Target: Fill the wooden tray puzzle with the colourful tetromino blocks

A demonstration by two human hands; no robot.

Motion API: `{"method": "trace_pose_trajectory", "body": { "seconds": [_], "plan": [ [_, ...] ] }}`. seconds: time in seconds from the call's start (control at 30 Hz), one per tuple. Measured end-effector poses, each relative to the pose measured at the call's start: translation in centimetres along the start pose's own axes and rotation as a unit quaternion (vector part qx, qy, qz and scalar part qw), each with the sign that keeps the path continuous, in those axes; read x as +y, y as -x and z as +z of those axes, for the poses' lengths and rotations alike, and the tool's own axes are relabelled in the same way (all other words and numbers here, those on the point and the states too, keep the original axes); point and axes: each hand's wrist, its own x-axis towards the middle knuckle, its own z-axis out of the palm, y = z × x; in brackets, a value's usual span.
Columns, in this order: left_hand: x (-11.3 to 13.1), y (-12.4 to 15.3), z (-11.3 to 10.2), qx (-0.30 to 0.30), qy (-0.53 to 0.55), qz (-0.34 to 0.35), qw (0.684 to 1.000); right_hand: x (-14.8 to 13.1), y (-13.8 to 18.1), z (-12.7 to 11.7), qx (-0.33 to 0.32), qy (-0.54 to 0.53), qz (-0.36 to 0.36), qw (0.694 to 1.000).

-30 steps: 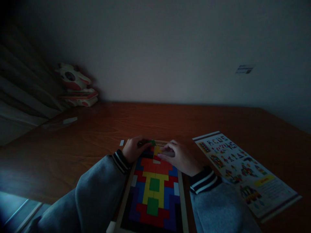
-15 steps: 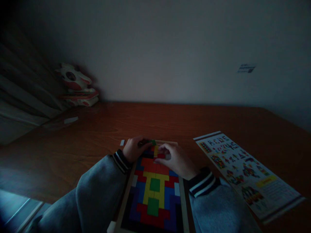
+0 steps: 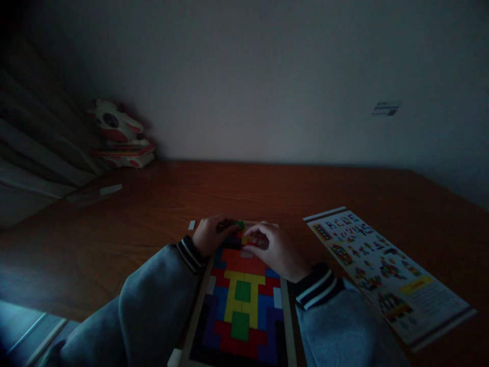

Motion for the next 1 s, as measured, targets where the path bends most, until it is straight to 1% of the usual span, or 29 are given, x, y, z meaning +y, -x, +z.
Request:
{"method": "trace_pose_trajectory", "body": {
  "seconds": [0.07, 0.1, 0.17, 0.27, 0.37, 0.43, 0.5, 0.6, 0.67, 0.8, 1.0],
  "plan": [
    [0.0, 0.0, -0.1, -0.002, 0.001, 0.002, 1.0, -0.3, -0.1, -0.4, -0.011, -0.038, 0.026, 0.999],
    [0.0, 0.0, -0.1, -0.005, 0.0, 0.003, 1.0, -0.4, -0.2, -0.6, -0.005, -0.051, 0.038, 0.998],
    [0.1, 0.0, -0.1, -0.009, -0.003, 0.001, 1.0, -0.3, -0.3, -1.0, 0.031, -0.055, 0.054, 0.997],
    [0.2, 0.0, -0.2, -0.011, -0.007, -0.002, 1.0, 0.2, -0.4, -1.7, 0.102, -0.014, 0.048, 0.993],
    [0.2, 0.0, -0.2, -0.011, -0.005, -0.002, 1.0, 0.7, -0.3, -2.2, 0.134, 0.045, 0.027, 0.99],
    [0.2, 0.1, -0.2, -0.011, -0.004, -0.003, 1.0, 0.7, -0.2, -2.5, 0.127, 0.095, 0.003, 0.987],
    [0.2, 0.1, -0.2, -0.014, -0.007, -0.005, 1.0, 0.5, -0.2, -2.6, 0.11, 0.137, -0.043, 0.984],
    [0.3, 0.1, -0.2, -0.014, -0.005, -0.004, 1.0, 0.0, -0.1, -2.6, 0.077, 0.168, -0.125, 0.975],
    [0.4, 0.1, -0.2, -0.012, 0.0, 0.001, 1.0, 0.0, -0.1, -2.5, 0.055, 0.181, -0.157, 0.969],
    [0.3, 0.1, -0.2, -0.011, -0.001, 0.002, 1.0, 0.6, 0.0, -2.3, 0.032, 0.194, -0.167, 0.966],
    [0.2, 0.1, -0.2, -0.012, -0.002, 0.002, 1.0, 0.6, 0.1, -2.4, -0.013, 0.173, -0.128, 0.977]
  ]
}}
